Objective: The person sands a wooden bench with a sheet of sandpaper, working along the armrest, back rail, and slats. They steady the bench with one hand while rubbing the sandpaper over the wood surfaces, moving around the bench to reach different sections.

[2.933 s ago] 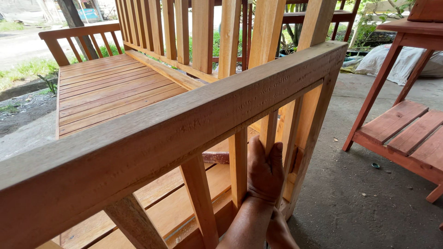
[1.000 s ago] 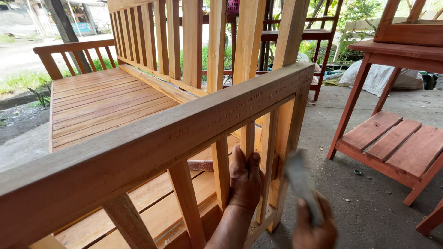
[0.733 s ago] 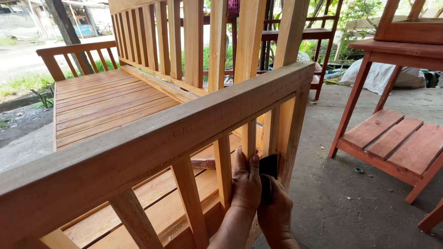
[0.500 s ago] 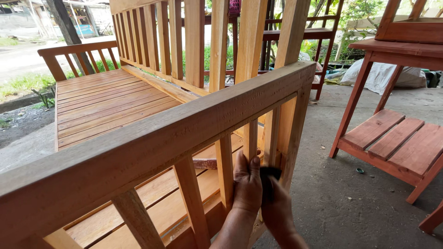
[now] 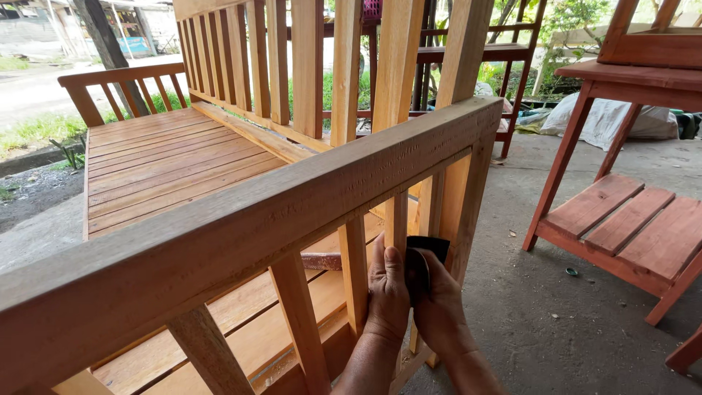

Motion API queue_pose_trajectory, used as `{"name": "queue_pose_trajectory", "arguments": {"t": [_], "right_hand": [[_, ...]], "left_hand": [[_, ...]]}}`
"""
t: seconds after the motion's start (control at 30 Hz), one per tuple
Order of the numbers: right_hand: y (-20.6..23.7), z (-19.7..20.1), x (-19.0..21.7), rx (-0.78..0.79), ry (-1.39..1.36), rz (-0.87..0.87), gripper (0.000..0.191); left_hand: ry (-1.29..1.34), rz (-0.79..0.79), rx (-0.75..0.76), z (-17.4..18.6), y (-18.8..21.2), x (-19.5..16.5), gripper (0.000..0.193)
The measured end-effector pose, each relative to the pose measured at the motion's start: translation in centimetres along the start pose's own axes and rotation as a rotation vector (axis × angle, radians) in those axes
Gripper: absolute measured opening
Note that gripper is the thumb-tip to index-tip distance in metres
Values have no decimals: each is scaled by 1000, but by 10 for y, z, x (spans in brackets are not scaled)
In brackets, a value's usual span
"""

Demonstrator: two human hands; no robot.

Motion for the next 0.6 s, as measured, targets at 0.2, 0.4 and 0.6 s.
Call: {"name": "queue_pose_trajectory", "arguments": {"t": [0.2, 0.4, 0.6], "right_hand": [[32, -11, -13, 25, -184, -360, 21], [-17, 23, 17, -61, 316, -168, 28], [-1, 18, -1, -153, 198, -64, 35]], "left_hand": [[-72, 31, -55, 7, -5, 6, 66], [62, -36, 31, -4, -2, -2, 66], [92, 17, -7, -3, -1, 2, 64]]}}
Point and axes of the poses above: each hand's wrist, its own y-axis away from the middle knuckle, its own z-axis out of the back of the hand, x = y × z, the point moved 9 cm from there along -y, towards the middle knuckle, and after that the axes turned 13 degrees about y, right-handed, at the moved point
